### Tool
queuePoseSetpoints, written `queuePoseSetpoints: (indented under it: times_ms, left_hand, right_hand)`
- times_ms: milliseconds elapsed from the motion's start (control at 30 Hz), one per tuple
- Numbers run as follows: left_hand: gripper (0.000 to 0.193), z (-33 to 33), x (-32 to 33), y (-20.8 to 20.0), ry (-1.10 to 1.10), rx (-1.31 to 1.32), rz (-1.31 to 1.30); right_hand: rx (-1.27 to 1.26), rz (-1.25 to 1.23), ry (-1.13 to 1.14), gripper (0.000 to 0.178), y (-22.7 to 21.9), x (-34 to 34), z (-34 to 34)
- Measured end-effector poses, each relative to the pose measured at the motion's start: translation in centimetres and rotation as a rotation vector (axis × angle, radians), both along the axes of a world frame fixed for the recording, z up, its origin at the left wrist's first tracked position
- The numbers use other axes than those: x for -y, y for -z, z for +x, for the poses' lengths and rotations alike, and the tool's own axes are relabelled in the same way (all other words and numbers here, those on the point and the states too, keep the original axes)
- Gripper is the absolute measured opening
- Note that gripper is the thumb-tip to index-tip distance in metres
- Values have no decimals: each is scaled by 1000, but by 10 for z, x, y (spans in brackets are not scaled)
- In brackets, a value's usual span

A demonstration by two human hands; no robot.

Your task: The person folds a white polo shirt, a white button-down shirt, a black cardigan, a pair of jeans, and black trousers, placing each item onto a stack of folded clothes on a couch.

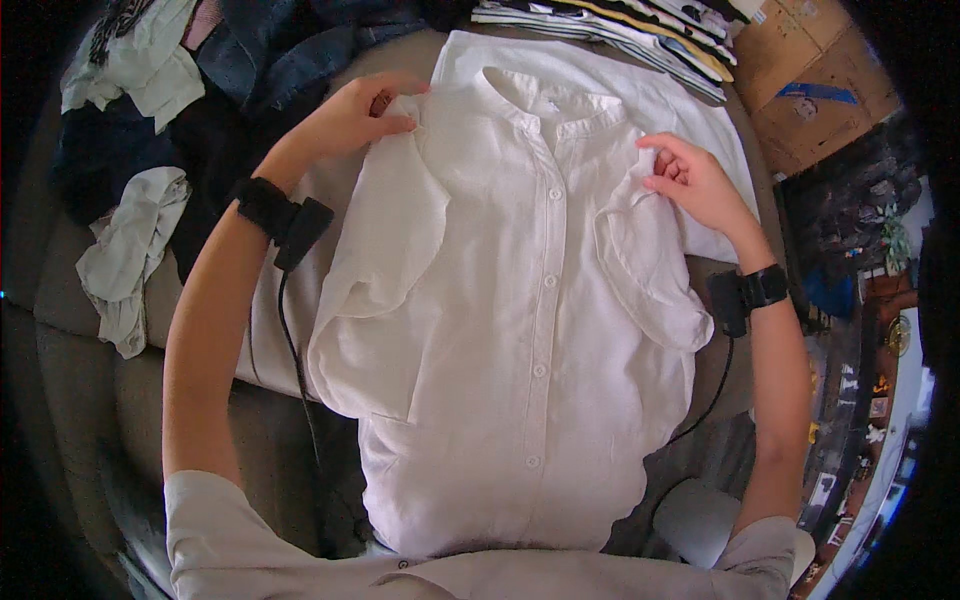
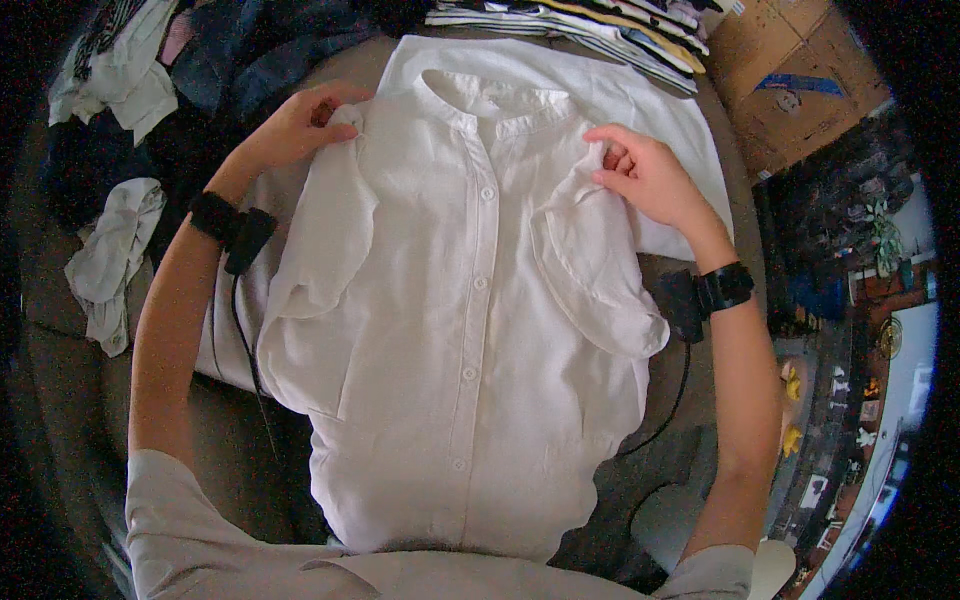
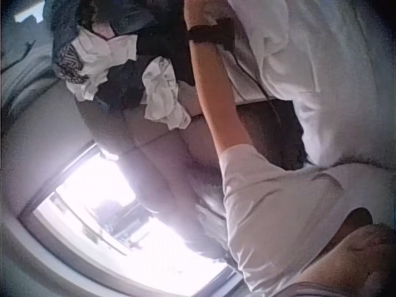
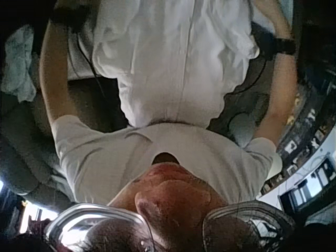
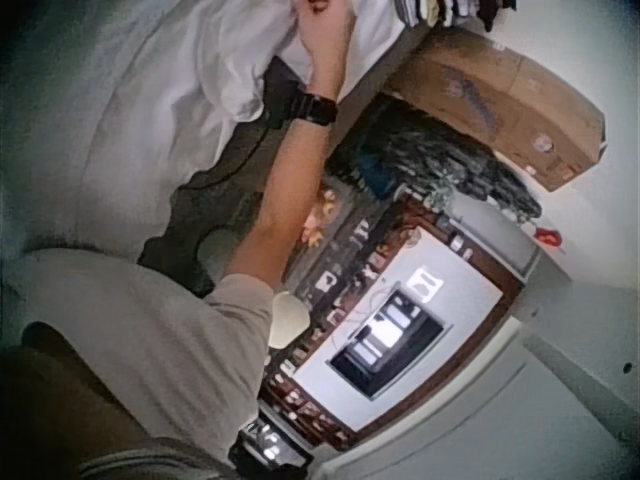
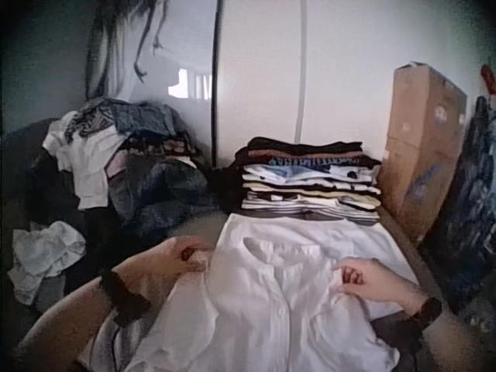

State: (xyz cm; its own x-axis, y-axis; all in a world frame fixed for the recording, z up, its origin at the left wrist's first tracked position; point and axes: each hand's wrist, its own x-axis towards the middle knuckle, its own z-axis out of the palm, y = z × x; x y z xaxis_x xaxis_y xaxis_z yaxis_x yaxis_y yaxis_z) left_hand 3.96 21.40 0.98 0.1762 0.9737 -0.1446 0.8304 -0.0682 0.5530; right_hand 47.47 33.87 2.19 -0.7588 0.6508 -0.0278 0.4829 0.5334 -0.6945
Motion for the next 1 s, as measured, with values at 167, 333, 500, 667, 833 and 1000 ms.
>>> queuePoseSetpoints:
  times_ms: [167, 333, 500, 667, 833, 1000]
  left_hand:
    - [31, 22, 80, -10, -491, 386, 574]
    - [17, 66, 232, -19, -843, 537, 533]
    - [27, 130, 347, 50, -1221, 464, 303]
    - [46, 166, 379, 112, -942, 1303, -68]
    - [42, 159, 373, 111, -845, 1349, -69]
    - [35, 146, 390, 98, -853, 1373, -47]
  right_hand:
    - [-201, 221, 267, 30, -30, 54, 48]
    - [-86, -219, 595, 11, -35, 195, 142]
    - [-110, -612, 720, 31, 59, 309, 167]
    - [-496, -869, 854, 43, 104, 352, 157]
    - [-642, -779, 704, 38, 116, 352, 163]
    - [-785, -815, 704, 34, 104, 359, 159]
